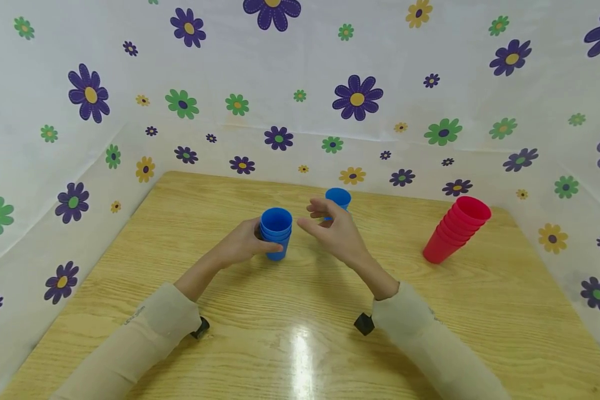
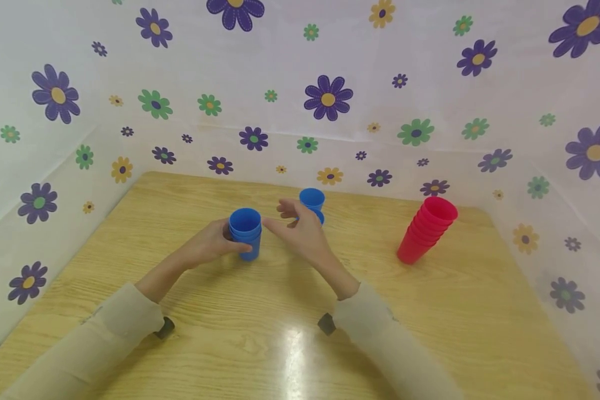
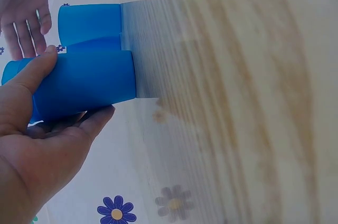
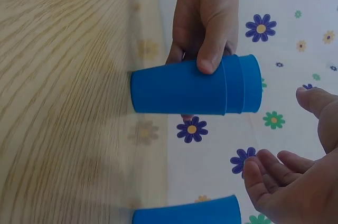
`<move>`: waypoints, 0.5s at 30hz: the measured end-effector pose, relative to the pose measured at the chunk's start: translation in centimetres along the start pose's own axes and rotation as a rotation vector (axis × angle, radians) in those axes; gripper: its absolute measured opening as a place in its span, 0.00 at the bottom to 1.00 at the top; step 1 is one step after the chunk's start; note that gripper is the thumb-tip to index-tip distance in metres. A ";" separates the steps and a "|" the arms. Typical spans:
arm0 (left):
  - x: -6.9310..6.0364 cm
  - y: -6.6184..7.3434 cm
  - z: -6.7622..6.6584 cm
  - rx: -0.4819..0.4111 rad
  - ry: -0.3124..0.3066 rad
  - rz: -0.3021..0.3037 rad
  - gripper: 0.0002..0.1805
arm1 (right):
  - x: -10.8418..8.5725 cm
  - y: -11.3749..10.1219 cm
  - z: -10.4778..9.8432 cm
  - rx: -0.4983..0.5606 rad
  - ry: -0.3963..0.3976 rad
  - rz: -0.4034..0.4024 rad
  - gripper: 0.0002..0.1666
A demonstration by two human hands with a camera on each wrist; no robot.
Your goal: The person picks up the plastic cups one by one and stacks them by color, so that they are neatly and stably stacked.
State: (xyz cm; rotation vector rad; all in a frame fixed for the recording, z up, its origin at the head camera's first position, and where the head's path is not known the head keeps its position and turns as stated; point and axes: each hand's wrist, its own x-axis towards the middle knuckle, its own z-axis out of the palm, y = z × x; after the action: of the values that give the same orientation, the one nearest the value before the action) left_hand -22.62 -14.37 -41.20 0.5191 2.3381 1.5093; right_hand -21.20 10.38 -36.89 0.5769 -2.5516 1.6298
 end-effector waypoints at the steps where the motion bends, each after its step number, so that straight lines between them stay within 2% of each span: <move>1: 0.0 0.0 0.0 0.000 0.002 -0.003 0.39 | -0.1 0.1 -0.3 0.005 -0.001 -0.006 0.34; 8: 0.0 -0.2 0.0 -0.007 0.001 -0.003 0.39 | -1.0 0.6 -2.2 0.015 0.010 -0.049 0.31; 15: 0.0 -0.2 -0.1 -0.008 -0.005 0.005 0.38 | -1.5 1.6 -4.3 -0.005 0.056 -0.034 0.31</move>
State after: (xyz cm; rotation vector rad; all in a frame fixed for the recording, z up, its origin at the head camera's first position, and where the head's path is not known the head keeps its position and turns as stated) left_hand -22.68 -14.49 -41.36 0.5268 2.3283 1.5173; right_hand -20.98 15.17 -36.75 0.5630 -2.4918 1.6055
